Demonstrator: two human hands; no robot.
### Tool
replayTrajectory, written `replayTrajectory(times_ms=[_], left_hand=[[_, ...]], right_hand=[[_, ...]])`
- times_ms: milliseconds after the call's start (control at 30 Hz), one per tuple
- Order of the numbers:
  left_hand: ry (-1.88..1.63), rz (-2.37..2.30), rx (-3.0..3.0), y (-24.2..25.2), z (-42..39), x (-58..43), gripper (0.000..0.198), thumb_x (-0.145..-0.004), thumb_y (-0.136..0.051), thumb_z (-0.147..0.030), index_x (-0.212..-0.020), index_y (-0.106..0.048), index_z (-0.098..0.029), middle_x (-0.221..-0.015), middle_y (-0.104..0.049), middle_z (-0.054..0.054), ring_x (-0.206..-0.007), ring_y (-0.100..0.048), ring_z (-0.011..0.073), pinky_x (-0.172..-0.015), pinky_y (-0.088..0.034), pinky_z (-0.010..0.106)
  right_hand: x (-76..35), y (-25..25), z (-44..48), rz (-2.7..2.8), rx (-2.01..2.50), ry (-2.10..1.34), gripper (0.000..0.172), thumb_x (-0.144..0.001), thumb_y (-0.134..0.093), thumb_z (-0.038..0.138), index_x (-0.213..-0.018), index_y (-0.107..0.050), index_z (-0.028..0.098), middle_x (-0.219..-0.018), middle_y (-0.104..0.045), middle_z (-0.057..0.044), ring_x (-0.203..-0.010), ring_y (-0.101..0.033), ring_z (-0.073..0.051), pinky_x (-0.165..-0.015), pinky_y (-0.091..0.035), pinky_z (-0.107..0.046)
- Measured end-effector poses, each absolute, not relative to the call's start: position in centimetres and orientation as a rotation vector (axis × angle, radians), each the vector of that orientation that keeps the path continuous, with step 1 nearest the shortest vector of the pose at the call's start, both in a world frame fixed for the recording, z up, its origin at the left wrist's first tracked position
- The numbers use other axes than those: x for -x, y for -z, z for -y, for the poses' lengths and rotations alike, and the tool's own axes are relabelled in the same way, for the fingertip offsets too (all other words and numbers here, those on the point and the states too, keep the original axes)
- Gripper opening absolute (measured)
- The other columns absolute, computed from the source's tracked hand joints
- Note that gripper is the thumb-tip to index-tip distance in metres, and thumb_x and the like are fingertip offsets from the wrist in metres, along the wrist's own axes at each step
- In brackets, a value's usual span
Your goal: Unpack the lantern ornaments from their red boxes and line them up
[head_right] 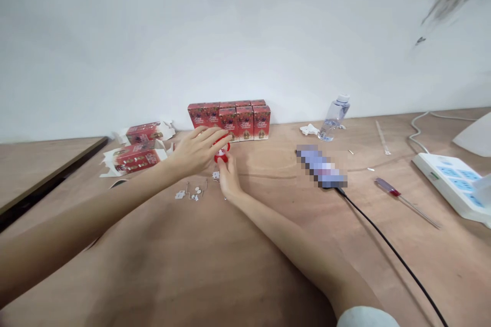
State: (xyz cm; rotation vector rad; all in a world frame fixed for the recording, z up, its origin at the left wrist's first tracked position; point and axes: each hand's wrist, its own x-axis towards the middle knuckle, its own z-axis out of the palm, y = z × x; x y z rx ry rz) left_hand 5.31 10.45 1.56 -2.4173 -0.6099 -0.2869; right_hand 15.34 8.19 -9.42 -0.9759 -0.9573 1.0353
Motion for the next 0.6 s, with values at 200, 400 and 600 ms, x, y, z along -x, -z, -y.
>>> replayTrajectory(times_ms=[200, 400, 600], left_hand=[[0.294, 1.102, 2.577, 3.7, -4.2, 0.3, 0.049, -0.089, -0.043, -0.031, -0.135, -0.042, -0.016, -0.137, -0.049, 0.015, -0.121, -0.048, 0.0292, -0.099, -0.036, 0.045], [0.274, 1.624, 2.649, 9.1, -3.3, 1.6, 0.06, -0.091, -0.034, -0.049, -0.146, -0.023, -0.025, -0.152, -0.024, 0.016, -0.139, -0.024, 0.0357, -0.099, -0.026, 0.069], [0.309, 1.735, 2.651, 9.8, -5.3, 0.8, 0.058, -0.093, -0.028, -0.045, -0.142, -0.028, -0.014, -0.152, -0.025, 0.017, -0.141, -0.022, 0.0302, -0.108, -0.016, 0.065]], right_hand=[[-19.9, 9.7, -2.9, 1.624, 1.134, -0.735, 0.028, -0.079, -0.061, 0.028, -0.106, -0.061, 0.025, -0.129, -0.049, -0.008, -0.123, -0.045, -0.023, -0.107, -0.031, -0.043], [-22.7, 10.6, -1.1, 1.91, 1.314, -0.615, 0.014, -0.078, -0.067, 0.033, -0.091, -0.071, 0.027, -0.115, -0.059, -0.007, -0.113, -0.05, -0.026, -0.098, -0.038, -0.047], [-22.0, 9.8, -1.8, 1.965, 1.396, -0.488, 0.011, -0.082, -0.063, 0.021, -0.075, -0.071, 0.023, -0.096, -0.064, -0.005, -0.1, -0.055, -0.022, -0.091, -0.042, -0.041]])
